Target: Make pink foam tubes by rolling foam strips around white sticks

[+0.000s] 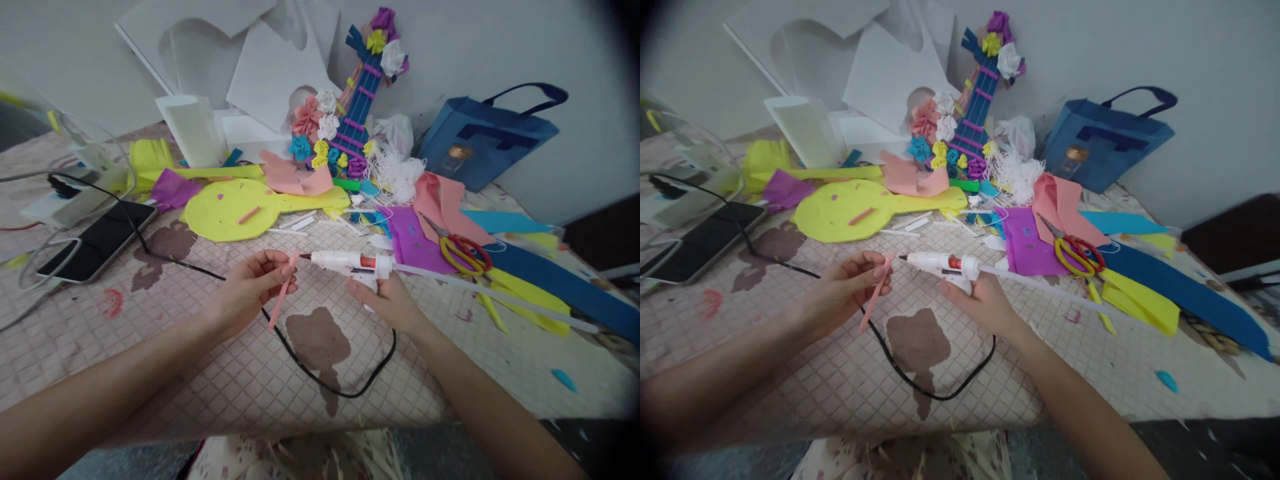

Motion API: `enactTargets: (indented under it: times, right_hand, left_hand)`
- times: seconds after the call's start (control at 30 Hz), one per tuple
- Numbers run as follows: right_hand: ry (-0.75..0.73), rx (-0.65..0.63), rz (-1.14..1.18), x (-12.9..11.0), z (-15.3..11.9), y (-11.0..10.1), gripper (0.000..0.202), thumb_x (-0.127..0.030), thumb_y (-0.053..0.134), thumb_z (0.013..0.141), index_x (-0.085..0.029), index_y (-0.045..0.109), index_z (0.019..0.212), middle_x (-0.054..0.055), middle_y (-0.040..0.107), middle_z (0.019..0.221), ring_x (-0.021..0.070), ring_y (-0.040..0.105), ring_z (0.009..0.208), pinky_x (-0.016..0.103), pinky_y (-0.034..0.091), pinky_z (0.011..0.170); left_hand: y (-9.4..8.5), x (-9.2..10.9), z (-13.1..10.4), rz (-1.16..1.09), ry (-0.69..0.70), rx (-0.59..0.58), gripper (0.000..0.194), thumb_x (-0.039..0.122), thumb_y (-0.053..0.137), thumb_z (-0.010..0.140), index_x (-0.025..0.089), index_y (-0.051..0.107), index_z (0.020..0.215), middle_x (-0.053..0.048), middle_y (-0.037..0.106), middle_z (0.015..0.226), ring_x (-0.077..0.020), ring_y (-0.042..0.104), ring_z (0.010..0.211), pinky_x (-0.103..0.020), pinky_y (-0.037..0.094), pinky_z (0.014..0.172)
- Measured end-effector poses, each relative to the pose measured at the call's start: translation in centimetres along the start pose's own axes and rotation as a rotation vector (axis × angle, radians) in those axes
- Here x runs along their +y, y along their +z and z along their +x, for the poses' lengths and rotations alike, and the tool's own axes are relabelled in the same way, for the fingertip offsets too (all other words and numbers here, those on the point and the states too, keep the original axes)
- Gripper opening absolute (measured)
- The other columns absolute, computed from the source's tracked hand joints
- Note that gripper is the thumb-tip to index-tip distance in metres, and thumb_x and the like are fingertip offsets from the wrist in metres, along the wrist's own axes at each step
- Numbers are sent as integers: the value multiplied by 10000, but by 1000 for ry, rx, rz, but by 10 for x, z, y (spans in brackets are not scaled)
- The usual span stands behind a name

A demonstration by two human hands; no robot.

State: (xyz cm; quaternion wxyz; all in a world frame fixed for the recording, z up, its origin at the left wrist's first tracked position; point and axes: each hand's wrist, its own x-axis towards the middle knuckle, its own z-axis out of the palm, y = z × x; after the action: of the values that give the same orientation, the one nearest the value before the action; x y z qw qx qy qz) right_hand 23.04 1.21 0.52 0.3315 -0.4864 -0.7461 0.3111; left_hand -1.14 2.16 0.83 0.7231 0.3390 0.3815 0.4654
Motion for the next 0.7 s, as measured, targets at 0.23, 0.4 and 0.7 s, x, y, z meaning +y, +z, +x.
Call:
enactTargets:
  times: [0.23,0.4,0.7]
  right_hand:
    - [147,268,-202,29,19,-3,271,-397,506,828,-151,590,755,11,551,614,154,492,580,276,399,574]
    - [163,244,-315,41,23,-3,305,-424,501,818,-142,616,819,21,559,628,159,482,566,276,382,557]
    - [165,97,-457,36,18,-11,367,-433,495,838,-141,609,1029,69,634,754,190,547,606,276,368,537]
  left_hand:
    - [1,-5,-4,-7,-70,-44,201,153,741,708,144,591,841,13,643,751,-80,620,630,-205,537,656]
    - [4,-6,-6,-20,-126,-40,211,155,740,706,136,583,846,-1,649,767,-85,617,626,-206,534,638]
    - [4,-6,-5,-25,-122,-45,209,144,744,697,134,582,828,3,647,743,-83,610,617,-198,525,616]
